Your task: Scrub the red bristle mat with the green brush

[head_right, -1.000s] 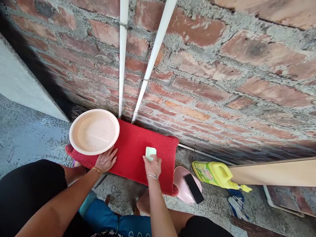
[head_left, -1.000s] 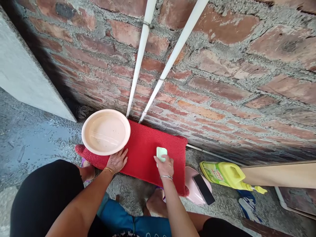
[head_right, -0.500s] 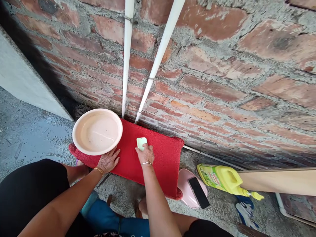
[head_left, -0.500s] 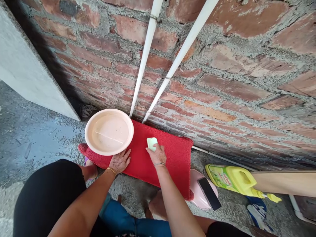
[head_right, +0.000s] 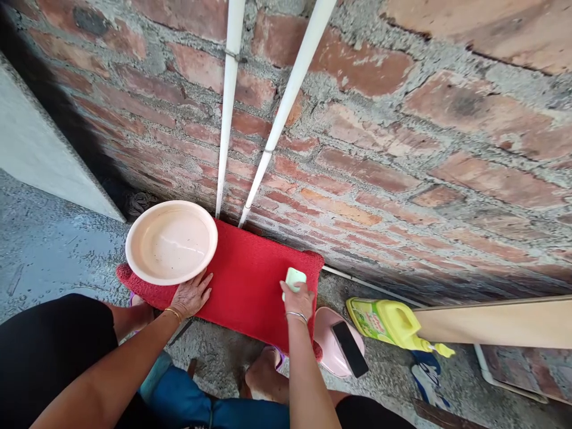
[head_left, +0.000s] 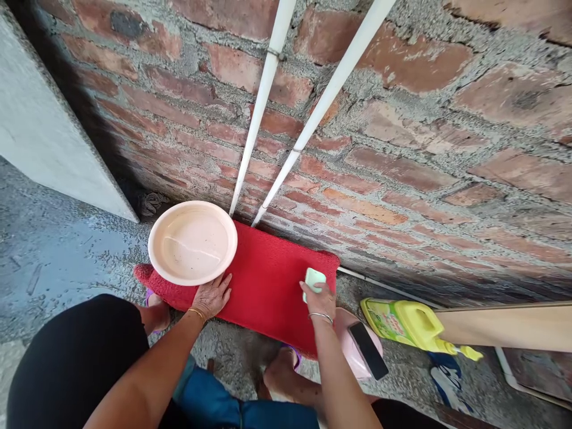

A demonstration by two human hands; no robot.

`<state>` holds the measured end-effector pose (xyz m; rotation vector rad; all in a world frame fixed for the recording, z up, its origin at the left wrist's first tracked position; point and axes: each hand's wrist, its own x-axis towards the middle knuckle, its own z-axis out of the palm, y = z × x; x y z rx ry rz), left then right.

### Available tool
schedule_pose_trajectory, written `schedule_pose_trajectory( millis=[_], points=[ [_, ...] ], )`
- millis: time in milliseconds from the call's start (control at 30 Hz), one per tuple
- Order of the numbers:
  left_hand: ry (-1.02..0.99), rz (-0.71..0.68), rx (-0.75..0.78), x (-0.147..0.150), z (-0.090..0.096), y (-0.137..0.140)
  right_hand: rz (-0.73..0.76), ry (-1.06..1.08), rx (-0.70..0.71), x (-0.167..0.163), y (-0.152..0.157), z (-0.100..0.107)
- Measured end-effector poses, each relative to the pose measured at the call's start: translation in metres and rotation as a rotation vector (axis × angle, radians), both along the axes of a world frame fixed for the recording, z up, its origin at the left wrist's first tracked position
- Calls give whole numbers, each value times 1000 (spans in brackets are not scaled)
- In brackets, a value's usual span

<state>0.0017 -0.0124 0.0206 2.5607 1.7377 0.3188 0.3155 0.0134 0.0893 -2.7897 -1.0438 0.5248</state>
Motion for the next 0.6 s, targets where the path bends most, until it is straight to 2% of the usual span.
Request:
schedule_pose_trajectory(
  millis=[200,300,367,433,500,600],
  points=[
    [-9,-5,32,-1,-3,1,408,104,111,-129,43,-3],
    [-2,-11,65,-1,-6,1,608,108,116,-167,53,-8],
    [3,-10,73,-1,-7,1,686,121,97,-171,55,-11],
    [0,-6,64,-1,-6,1,704,142,80,-161,56,-14],
    [-6,-4,48,0,-5,1,656,152,75,-136,54,-17],
    [-10,-6,30,0,-3,1,475,152,79,-82,44,-19]
  ],
)
